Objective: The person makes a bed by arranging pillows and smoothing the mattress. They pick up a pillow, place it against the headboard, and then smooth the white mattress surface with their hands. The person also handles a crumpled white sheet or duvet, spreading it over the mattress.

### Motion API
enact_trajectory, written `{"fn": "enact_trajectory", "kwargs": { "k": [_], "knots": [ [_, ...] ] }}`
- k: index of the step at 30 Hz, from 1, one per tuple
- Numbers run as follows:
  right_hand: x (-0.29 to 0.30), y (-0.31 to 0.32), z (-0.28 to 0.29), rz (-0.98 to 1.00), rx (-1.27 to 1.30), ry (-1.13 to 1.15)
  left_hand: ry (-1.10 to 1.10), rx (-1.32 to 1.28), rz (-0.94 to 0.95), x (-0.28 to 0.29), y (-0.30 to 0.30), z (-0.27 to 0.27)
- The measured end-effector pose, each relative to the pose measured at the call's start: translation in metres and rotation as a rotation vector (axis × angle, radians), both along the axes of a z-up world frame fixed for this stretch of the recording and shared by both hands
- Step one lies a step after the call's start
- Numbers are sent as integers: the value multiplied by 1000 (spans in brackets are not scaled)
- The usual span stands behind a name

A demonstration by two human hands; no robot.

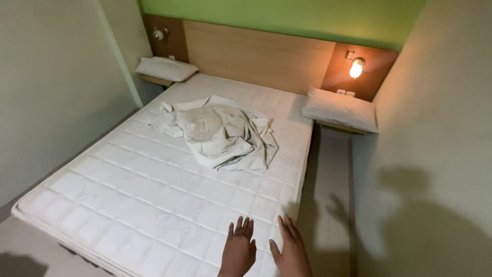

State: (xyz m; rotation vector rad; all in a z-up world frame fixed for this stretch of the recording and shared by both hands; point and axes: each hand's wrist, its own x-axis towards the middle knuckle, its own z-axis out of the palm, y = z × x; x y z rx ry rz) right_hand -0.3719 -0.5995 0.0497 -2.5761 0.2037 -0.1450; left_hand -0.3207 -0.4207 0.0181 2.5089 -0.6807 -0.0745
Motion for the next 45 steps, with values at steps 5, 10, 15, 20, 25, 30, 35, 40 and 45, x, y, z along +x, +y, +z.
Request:
{"fn": "enact_trajectory", "kwargs": {
  "k": [5, 10, 15, 20, 25, 30, 35, 40, 45],
  "knots": [
    [1, -24, 0, 109, 19, 102, 67, 64, 98, -24, -26, -9],
    [-4, -46, -1, 212, 57, 54, 64, 128, 206, -49, -47, -22],
    [-15, -56, 8, 292, 129, 53, 118, 248, 248, -85, -48, -20],
    [-8, -55, -4, 361, 122, 53, 111, 184, 366, -76, -51, -24],
    [-5, -58, 2, 373, 84, 77, 78, 163, 373, -66, -63, -26],
    [-9, -94, 13, 330, -7, 307, 128, 63, 291, -54, -104, 7],
    [-10, -126, 2, 226, -67, 246, 136, 1, 211, -39, -133, 12],
    [11, -141, 1, 201, -84, 326, 99, 72, 201, -21, -138, 3],
    [34, -138, 16, 225, -8, 237, 136, 7, 239, -9, -140, 5]
  ]
}}
